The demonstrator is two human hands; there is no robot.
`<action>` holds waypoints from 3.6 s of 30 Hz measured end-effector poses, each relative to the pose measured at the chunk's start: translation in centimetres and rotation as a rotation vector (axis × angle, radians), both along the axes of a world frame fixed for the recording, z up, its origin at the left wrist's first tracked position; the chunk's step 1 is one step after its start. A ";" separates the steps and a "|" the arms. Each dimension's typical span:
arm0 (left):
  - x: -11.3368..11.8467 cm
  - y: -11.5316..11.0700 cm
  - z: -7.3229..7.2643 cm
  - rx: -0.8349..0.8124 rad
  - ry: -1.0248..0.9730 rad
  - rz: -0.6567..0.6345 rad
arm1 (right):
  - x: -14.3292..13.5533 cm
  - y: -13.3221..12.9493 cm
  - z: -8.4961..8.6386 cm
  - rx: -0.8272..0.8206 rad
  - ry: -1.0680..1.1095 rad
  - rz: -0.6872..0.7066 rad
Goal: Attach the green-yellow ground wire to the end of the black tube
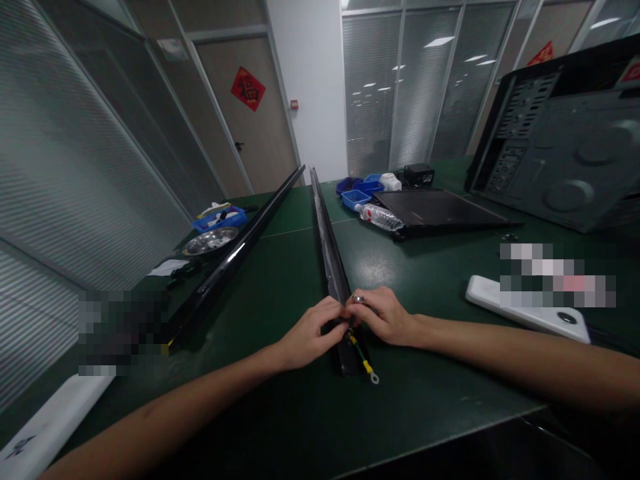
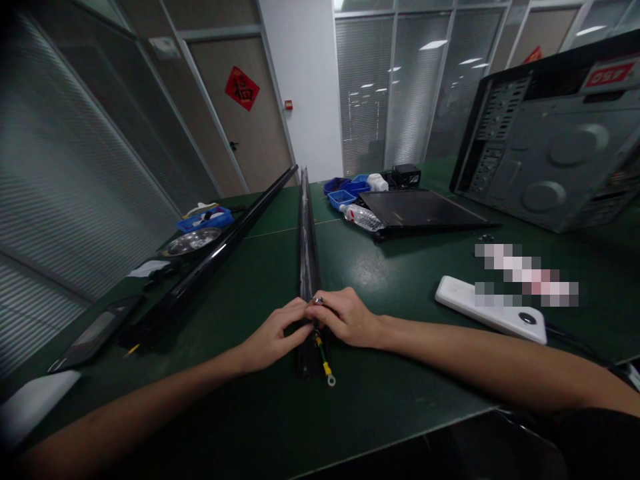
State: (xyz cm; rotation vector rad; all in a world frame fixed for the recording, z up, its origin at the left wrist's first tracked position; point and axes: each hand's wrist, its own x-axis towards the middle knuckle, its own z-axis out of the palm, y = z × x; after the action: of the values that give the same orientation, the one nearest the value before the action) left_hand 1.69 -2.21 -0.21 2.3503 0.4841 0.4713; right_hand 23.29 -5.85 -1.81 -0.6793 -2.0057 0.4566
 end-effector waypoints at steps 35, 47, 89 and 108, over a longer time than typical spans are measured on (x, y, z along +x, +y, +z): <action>0.1 -0.2 0.3 -0.005 -0.012 0.009 | 0.1 0.3 -0.6 0.002 0.000 0.022; 0.0 -0.1 0.1 -0.043 -0.017 0.033 | 0.1 0.1 -0.3 -0.045 0.043 0.008; -0.1 -0.1 0.1 -0.024 0.013 0.024 | 0.1 0.3 -0.5 -0.015 -0.002 0.017; -0.1 0.0 0.2 -0.052 -0.014 0.009 | 0.1 0.2 -0.5 -0.044 0.019 0.023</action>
State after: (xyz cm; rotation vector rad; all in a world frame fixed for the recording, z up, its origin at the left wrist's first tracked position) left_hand 1.61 -2.19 -0.06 2.2946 0.4955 0.4734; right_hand 23.37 -5.64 -2.32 -0.6778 -1.9920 0.5205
